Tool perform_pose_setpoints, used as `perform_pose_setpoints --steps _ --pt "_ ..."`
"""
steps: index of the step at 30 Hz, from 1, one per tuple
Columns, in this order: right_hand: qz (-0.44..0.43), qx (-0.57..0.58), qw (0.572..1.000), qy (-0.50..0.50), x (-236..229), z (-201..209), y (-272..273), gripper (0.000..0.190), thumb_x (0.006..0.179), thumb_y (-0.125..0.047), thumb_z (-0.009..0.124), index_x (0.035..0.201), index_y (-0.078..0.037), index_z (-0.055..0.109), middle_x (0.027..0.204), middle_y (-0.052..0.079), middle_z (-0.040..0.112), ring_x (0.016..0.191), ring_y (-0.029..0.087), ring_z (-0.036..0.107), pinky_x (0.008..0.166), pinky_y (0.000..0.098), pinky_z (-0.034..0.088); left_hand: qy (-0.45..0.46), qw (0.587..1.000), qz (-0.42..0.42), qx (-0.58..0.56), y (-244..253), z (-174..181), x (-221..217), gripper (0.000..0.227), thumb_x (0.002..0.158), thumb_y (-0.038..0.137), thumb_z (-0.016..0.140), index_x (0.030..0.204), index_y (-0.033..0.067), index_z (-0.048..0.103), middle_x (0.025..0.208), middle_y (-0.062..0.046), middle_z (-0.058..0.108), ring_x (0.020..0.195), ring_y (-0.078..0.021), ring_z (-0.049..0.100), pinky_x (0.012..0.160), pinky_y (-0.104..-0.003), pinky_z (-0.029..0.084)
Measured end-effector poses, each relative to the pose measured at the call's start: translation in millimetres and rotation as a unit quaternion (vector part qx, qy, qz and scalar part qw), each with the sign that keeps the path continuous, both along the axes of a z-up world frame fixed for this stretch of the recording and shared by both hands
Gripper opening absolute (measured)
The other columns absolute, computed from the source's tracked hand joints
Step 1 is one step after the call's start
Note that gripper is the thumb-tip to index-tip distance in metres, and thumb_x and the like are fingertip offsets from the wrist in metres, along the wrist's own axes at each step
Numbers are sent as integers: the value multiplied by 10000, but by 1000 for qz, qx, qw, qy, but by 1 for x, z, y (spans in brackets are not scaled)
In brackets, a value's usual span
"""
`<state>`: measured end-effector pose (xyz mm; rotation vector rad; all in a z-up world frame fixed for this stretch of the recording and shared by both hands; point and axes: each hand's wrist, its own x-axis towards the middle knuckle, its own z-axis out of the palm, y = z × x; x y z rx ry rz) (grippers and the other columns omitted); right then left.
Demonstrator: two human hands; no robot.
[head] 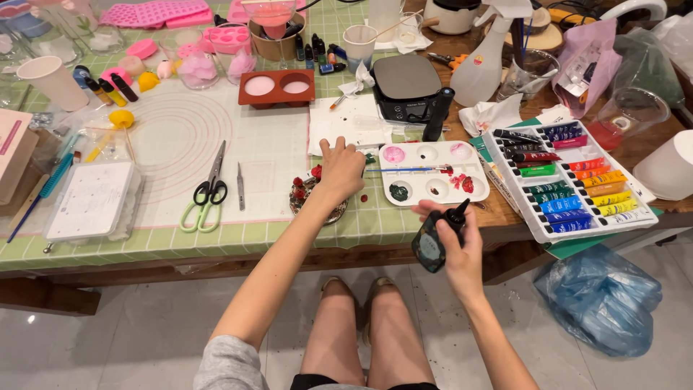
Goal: The recorder is painting and applying UV resin to decorate a small craft base covered in artificial flowers.
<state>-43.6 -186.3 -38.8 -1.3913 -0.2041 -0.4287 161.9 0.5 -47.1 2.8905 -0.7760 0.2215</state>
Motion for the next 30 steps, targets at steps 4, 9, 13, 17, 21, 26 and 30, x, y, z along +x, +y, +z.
perform_pose_setpoints --steps 4,9,13,17,21,26,30 --pt "-37 -9 999 26 8 6 0 259 1063 -154 575 1273 -18 507 1397 200 661 1119 191 585 989 338 500 -71 982 -32 -172 12 42 -49 359 701 254 870 969 47 750 1048 -146 671 1098 -327 530 952 -571 269" --pt "46 92 994 -34 25 15 22 334 1056 -226 612 1295 -13 515 1524 152 559 1277 166 591 1110 302 498 244 841 -197 -441 17 57 -122 653 719 316 910 1263 53 662 1200 -77 685 1161 -200 610 1024 -378 454" --pt "82 41 995 -39 33 38 47 358 1073 -254 623 1307 -3 522 1508 187 580 1248 174 607 1065 306 522 321 771 -215 -507 42 48 -127 645 756 239 898 1296 18 624 1156 -62 688 1078 -159 630 949 -318 516" --pt "46 -121 992 -5 61 35 44 486 1028 -351 601 1418 -64 557 1217 113 726 1070 144 673 967 291 519 305 743 -172 -571 98 57 -121 552 783 176 872 1257 22 635 1101 -10 698 993 -93 634 885 -269 541" --pt "-78 -491 856 138 85 -6 42 396 906 -267 734 1268 -108 705 999 99 788 833 253 748 777 397 580 202 844 -46 -494 144 75 -127 445 799 171 885 1169 32 681 976 -26 721 875 -128 587 784 -299 503" --pt "-110 -558 816 101 101 -37 60 361 875 -251 765 1200 -102 725 949 110 764 873 328 715 741 469 558 28 935 18 -353 175 74 -114 442 771 206 880 1142 73 680 955 -76 739 879 -243 650 765 -359 492" --pt "-138 -589 793 75 113 -58 60 221 895 -246 756 1068 -108 766 964 98 743 868 336 707 707 482 554 -81 966 6 -246 186 79 -107 391 766 197 841 1107 98 679 937 -64 719 909 -295 639 802 -424 430"
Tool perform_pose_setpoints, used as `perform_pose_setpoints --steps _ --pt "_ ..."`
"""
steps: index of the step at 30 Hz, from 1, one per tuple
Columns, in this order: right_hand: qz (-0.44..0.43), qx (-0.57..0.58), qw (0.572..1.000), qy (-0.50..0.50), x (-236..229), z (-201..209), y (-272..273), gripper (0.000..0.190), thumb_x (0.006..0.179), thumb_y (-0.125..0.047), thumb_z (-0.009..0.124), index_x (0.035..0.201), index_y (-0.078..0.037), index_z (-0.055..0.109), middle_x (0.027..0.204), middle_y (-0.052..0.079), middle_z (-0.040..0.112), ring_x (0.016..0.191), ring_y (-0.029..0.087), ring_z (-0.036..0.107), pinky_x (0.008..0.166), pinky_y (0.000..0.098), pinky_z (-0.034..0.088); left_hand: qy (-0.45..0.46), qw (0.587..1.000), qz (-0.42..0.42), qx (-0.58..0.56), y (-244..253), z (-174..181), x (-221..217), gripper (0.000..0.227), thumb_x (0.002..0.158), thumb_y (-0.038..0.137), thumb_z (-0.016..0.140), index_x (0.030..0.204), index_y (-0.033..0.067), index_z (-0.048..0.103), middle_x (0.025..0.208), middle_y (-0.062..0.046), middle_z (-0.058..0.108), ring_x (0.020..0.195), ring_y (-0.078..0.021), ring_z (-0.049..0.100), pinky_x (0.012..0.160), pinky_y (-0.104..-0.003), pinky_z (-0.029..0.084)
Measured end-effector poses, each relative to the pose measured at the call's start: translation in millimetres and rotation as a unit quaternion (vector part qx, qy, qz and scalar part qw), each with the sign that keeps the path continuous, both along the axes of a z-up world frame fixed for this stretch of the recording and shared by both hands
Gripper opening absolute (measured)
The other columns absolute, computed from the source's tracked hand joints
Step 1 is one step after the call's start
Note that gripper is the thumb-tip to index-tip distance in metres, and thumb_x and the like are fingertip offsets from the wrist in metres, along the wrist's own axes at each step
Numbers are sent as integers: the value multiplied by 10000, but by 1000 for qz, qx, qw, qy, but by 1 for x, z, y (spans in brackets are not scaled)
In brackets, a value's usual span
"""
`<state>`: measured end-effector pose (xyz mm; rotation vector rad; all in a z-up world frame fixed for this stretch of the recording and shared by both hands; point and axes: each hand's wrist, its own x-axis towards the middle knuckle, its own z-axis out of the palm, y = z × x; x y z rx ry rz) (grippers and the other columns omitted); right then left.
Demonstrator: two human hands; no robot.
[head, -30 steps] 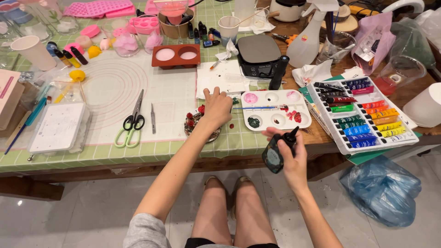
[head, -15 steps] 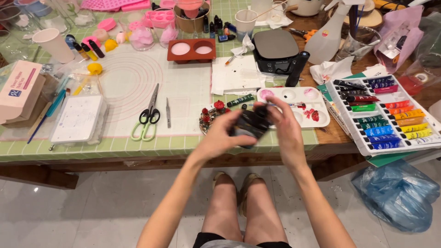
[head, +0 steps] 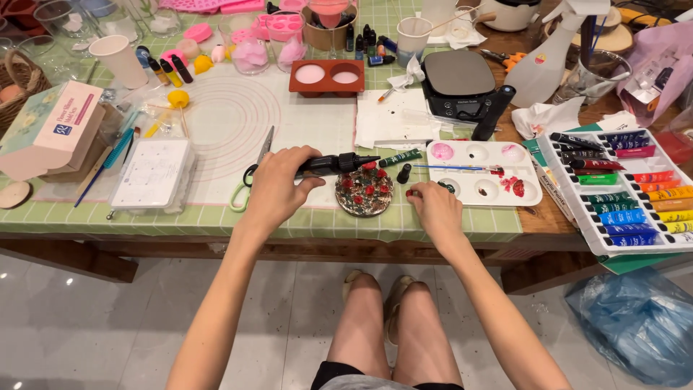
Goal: The recorder is painting and applying UV resin to decorate a small craft base covered in artificial flowers.
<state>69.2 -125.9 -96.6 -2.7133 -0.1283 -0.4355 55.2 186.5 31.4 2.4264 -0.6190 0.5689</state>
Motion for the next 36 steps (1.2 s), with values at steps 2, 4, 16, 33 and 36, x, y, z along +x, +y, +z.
perform_pose_setpoints --steps 2,4,16,33,36 --pt "-4 7 1000 2 -1 5 2 198 899 -262 754 1023 -109 773 955 88 744 863 329 708 698 481 548 -13 1000 4 27 2 0 4 378 773 192 833 1104 102 674 928 -56 704 913 -288 630 803 -427 422" --pt "-9 14 1000 5 -3 12 5 188 903 -279 751 979 -109 779 946 79 746 859 322 709 690 481 542 -25 998 8 53 4 -2 9 366 780 187 825 1100 105 669 918 -48 689 916 -281 622 804 -430 414" --pt "30 370 924 90 8 1 -15 169 915 -264 735 1024 -149 793 879 7 775 647 146 636 528 263 502 -126 979 10 160 -7 12 19 305 784 134 798 1059 121 666 882 -39 632 900 -254 600 825 -416 418" --pt "116 913 194 340 -14 -19 -25 160 989 -261 682 1000 -108 729 955 -6 763 614 28 504 497 158 427 -345 869 -75 347 -100 59 22 109 838 167 645 915 90 652 865 -60 639 930 -229 606 933 -384 443" --pt "122 914 185 340 -14 -22 -26 166 991 -271 690 991 -109 726 956 -6 764 615 28 505 495 158 421 -353 858 -74 366 -106 58 22 108 835 170 644 911 96 662 880 -59 653 947 -228 613 963 -386 440"
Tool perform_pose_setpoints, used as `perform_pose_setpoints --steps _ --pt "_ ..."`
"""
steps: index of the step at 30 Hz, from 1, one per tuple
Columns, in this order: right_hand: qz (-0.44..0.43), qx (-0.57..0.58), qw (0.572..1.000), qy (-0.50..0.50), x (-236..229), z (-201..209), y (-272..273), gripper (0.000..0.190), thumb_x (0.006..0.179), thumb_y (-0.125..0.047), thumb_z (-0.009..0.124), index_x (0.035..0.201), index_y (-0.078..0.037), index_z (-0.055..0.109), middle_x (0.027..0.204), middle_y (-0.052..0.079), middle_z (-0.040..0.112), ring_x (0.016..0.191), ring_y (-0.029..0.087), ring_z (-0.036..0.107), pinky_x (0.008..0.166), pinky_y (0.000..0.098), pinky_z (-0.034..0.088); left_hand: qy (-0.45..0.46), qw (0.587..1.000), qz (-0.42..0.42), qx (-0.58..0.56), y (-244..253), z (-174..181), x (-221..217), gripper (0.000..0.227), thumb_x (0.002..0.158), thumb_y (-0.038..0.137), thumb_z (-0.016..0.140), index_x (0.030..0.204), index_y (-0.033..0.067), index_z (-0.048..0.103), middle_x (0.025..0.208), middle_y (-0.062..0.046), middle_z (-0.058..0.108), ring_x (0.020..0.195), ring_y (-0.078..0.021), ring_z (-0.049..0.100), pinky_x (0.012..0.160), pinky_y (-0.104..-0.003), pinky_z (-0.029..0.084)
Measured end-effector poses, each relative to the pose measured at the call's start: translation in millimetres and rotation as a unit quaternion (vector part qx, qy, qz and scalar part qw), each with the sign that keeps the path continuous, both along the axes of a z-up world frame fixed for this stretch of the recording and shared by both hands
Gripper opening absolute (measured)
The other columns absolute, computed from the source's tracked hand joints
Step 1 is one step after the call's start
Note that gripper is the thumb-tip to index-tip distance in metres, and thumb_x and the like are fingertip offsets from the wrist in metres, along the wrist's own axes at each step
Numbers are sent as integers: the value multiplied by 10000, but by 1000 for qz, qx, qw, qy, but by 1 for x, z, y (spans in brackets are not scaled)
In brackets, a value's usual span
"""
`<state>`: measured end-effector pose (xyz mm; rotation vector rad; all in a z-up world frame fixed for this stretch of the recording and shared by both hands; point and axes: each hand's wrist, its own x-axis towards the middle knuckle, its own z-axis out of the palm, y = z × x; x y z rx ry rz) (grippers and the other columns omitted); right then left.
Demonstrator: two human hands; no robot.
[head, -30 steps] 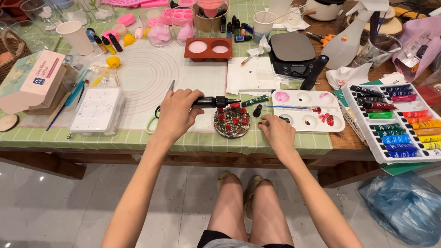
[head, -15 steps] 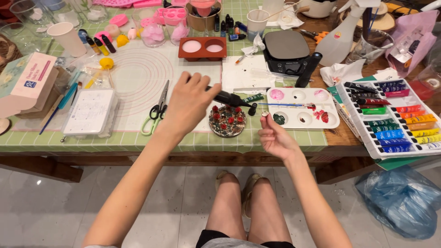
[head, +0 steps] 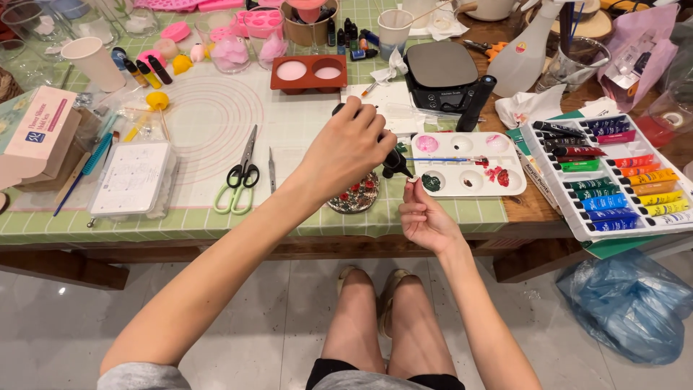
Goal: The recorder is painting and applying UV resin to decorate a small craft base covered in artificial flowers.
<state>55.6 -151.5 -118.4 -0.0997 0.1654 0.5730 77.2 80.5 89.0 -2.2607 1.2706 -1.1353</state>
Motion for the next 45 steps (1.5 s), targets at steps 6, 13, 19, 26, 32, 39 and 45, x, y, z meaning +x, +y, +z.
perform_pose_setpoints --steps 6,13,19,26,32,39,45 --pt "3 -6 1000 -5 -1 3 2 191 994 -273 683 1015 -89 729 962 -14 764 605 21 493 492 155 417 2 1000 3 15 -4 -4 2 103 845 167 643 915 99 675 883 -56 658 950 -224 612 987 -386 432" --pt "5 9 1000 -4 0 0 0 208 999 -284 682 1011 -81 727 958 -10 766 601 19 489 493 157 416 18 1000 0 3 -5 -11 5 103 834 171 641 899 97 672 865 -51 646 931 -217 609 963 -380 435" --pt "3 36 999 2 -2 3 -6 199 1006 -271 678 1011 -77 727 964 6 768 603 19 492 502 156 419 83 995 -1 -48 3 -18 9 117 832 148 665 939 103 671 859 -49 647 926 -234 616 905 -390 442" --pt "-3 54 998 -12 -3 14 -11 194 1018 -257 663 1040 -75 725 982 9 760 611 20 497 505 154 416 344 919 26 -192 20 -24 15 364 706 128 832 1043 93 699 910 -79 688 955 -286 636 834 -428 444" --pt "-4 67 997 -39 -3 24 -9 188 1030 -234 646 1082 -73 726 976 2 718 641 36 481 511 157 420 491 789 -60 -364 32 -55 44 442 735 155 890 1123 56 703 1009 -117 709 967 -278 676 865 -398 518" --pt "-19 68 997 -41 -5 16 -18 187 1044 -215 617 1100 -70 722 1012 17 726 652 41 474 512 150 430 569 519 -143 -622 73 -91 103 424 808 85 825 1198 80 657 1073 -6 718 977 -117 651 899 -292 534" --pt "-25 56 997 -52 -9 17 -23 187 1051 -203 614 1095 -52 716 1019 35 745 656 40 471 516 151 433 552 563 -34 -614 75 -175 142 384 759 7 818 1110 54 671 992 -25 740 900 -117 676 850 -279 547"
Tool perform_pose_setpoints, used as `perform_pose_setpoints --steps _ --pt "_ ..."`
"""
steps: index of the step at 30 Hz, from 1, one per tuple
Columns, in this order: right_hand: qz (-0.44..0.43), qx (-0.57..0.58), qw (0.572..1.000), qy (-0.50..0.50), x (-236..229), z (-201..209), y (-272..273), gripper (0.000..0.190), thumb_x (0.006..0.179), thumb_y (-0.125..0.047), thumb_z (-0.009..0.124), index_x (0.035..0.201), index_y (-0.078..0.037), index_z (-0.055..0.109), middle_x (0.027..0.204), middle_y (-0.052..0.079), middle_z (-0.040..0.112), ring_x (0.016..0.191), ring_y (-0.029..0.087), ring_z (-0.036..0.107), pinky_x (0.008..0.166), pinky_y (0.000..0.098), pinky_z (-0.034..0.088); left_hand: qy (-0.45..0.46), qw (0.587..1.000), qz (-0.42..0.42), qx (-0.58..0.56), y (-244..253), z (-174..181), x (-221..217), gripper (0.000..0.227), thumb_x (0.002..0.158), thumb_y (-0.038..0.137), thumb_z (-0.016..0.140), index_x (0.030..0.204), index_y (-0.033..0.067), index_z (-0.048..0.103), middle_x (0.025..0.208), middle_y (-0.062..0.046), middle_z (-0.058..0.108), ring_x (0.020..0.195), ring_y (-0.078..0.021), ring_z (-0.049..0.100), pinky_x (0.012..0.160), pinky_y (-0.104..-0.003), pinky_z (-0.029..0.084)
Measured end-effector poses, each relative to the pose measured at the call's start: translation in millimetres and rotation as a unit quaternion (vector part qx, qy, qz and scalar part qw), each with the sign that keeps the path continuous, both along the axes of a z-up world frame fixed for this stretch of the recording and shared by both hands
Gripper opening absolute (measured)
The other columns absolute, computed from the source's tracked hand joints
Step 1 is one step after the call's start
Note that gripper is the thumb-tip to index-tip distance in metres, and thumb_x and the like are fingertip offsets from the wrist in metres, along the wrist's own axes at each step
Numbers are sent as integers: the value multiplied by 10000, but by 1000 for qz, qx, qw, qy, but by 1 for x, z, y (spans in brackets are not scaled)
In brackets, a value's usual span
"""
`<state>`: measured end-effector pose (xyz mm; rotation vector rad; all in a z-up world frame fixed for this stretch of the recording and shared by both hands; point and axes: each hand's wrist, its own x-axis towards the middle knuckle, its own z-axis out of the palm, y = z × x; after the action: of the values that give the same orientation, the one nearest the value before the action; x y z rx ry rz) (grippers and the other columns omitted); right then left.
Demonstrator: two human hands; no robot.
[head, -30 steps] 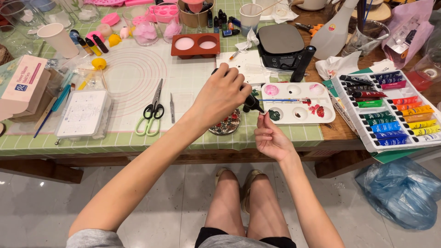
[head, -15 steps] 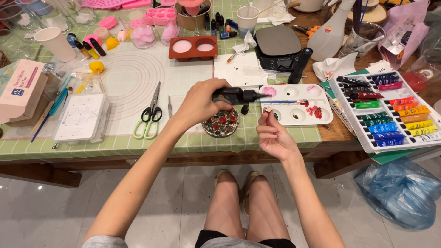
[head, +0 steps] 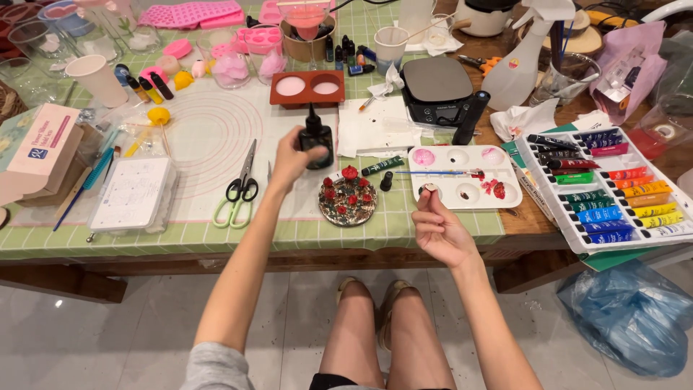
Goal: The recorder is painting and applying UV resin to decorate a small craft base covered in artificial flowers.
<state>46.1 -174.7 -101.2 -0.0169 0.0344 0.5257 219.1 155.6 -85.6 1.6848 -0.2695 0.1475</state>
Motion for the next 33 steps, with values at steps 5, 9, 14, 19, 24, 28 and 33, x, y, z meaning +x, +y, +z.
perform_pose_setpoints --steps 5,9,14,19,24,28,33 --pt "1 3 1000 -4 -4 2 -7 178 1044 -201 614 1082 -68 727 1025 40 757 652 44 472 517 157 434 4 998 -44 -32 -21 -30 17 363 764 -1 823 1087 39 663 965 -32 728 874 -122 670 820 -287 548" --pt "-8 -1 1000 -5 -5 2 -6 173 1048 -198 617 1068 -76 737 1023 37 756 657 47 475 525 154 433 33 997 -53 -46 -31 -21 7 344 782 14 819 1085 32 656 953 -35 722 864 -130 671 803 -291 556" --pt "1 7 1000 0 -2 -5 0 185 1042 -203 624 1069 -59 736 1006 26 751 656 44 480 530 157 434 47 997 -53 -43 -24 -11 -13 506 799 -15 767 1255 54 559 1136 -87 666 1037 -175 637 896 -309 563" --pt "-6 3 1000 -12 -6 -12 1 189 1034 -202 623 1068 -57 739 994 23 745 661 42 481 537 155 434 -5 999 36 -40 -2 -30 -57 811 792 -68 664 1518 112 349 1410 -181 532 1313 -276 551 1063 -404 531" --pt "-11 -9 999 -43 -4 -30 -5 206 1052 -198 627 1101 -26 731 978 9 736 682 41 481 578 151 439 1 986 86 144 -20 5 -148 1114 682 76 788 1594 120 149 1506 -251 445 1441 -364 416 1172 -550 327" --pt "-22 -23 999 -37 -9 -24 -5 192 1041 -192 626 1083 -38 731 1022 18 748 676 35 479 569 155 438 -33 961 83 263 -44 -4 -165 1380 560 284 986 1561 68 61 1532 -282 352 1446 -391 338 1188 -613 122" --pt "-6 -11 998 -63 -12 -30 -12 219 1071 -186 626 1157 -10 724 1007 15 741 711 56 483 604 158 449 -82 939 144 301 -62 -16 -164 1537 440 514 1006 1561 30 73 1560 -225 391 1452 -351 382 1169 -696 45"
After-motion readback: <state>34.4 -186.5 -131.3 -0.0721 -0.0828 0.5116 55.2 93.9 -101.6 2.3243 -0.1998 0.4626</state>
